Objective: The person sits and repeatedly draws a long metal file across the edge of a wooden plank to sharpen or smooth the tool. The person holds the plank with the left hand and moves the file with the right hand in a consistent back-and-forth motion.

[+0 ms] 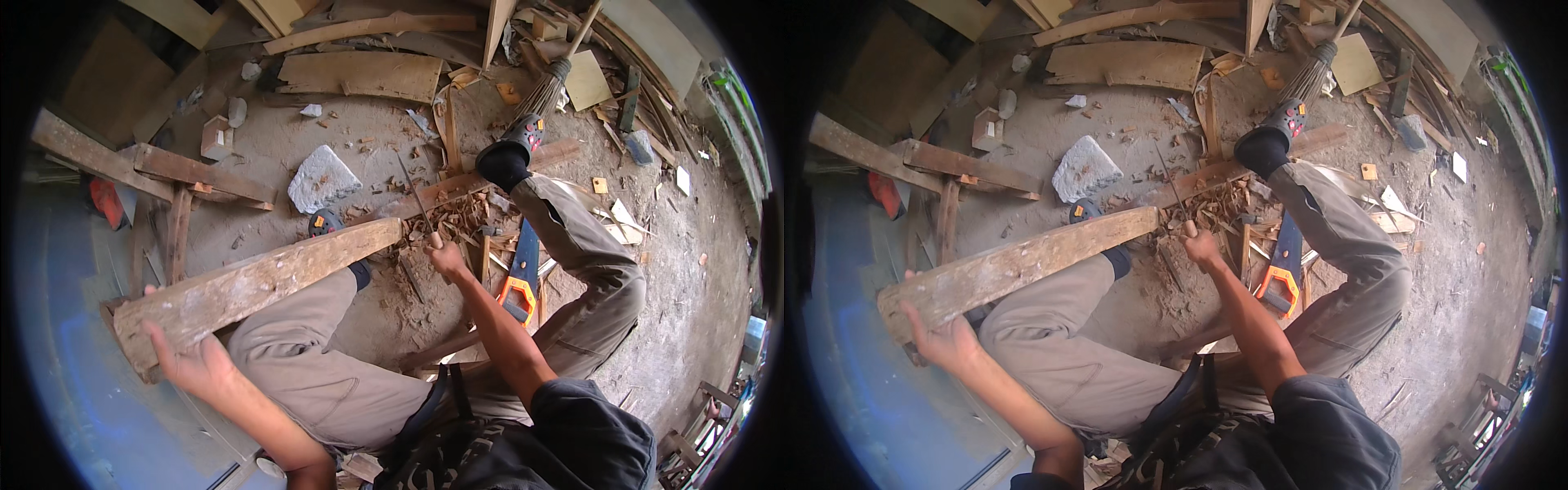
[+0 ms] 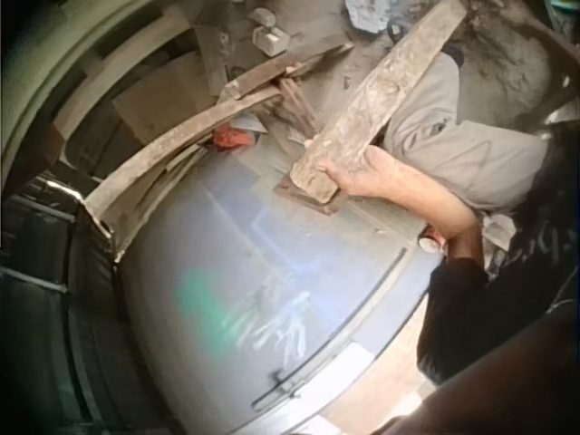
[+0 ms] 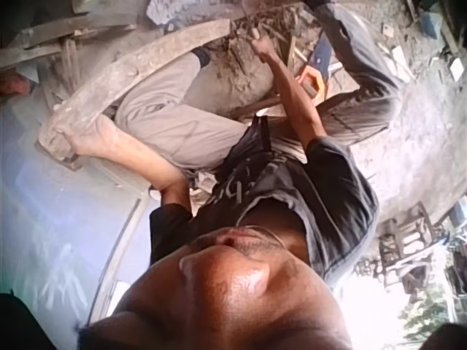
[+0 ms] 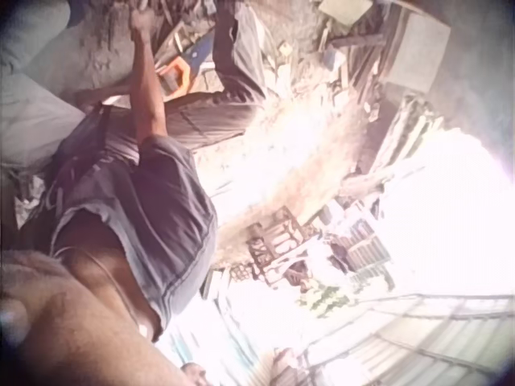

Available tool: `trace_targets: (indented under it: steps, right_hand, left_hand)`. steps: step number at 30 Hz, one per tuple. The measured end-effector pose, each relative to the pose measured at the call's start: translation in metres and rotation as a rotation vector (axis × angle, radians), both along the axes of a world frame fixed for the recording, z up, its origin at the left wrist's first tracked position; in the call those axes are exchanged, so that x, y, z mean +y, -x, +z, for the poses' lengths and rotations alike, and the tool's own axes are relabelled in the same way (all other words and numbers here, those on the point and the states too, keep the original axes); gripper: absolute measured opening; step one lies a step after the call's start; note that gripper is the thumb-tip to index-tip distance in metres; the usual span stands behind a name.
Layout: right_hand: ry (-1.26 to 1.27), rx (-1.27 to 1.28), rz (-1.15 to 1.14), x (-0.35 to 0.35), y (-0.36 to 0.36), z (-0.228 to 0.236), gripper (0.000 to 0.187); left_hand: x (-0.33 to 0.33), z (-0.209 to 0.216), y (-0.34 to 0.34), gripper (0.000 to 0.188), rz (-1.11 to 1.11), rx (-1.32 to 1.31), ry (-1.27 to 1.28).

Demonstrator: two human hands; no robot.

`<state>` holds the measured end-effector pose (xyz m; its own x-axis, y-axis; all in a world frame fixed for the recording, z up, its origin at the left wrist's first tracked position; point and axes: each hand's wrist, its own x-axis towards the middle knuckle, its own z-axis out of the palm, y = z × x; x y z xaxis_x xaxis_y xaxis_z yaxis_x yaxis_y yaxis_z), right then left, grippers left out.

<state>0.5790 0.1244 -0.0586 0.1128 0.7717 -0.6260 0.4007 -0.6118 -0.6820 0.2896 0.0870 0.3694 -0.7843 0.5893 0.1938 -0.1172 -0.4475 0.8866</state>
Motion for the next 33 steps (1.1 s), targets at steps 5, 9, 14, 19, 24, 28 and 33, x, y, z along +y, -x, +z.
trace_targets:
  steps: [5, 9, 14, 19, 24, 28, 33]
  right_hand:
    - [-0.029, 0.093, -0.048, -0.003, -0.021, -0.013, 0.039]
    - [-0.016, 0.158, -0.088, -0.01, -0.021, -0.009, 0.033]
    - [0.063, 0.048, -0.039, -0.018, -0.015, -0.018, 0.05]
    - [0.015, -0.009, 0.073, -0.032, -0.007, -0.021, 0.053]
    - [0.052, 0.101, 0.062, -0.038, -0.012, -0.041, 0.053]
    - [-0.109, 0.113, 0.089, -0.045, -0.011, -0.046, 0.052]
    - [-0.178, 0.044, 0.074, -0.047, -0.014, -0.051, 0.05]
  left_hand:
    - [-0.012, 0.02, 0.012, 0.066, 0.079, -0.036, -0.1]
    - [-0.002, 0.006, 0.023, 0.065, 0.151, -0.016, -0.046]
    - [-0.005, 0.001, 0.041, 0.062, 0.138, -0.093, -0.024]
    - [-0.014, 0.001, 0.041, 0.062, 0.055, -0.1, -0.12]
    - [-0.01, -0.004, 0.051, 0.068, 0.022, 0.106, 0.047]
    - [-0.006, -0.003, 0.046, 0.068, 0.084, 0.135, 0.068]
    - [-0.002, 0.004, 0.025, 0.07, 0.107, 0.157, -0.116]
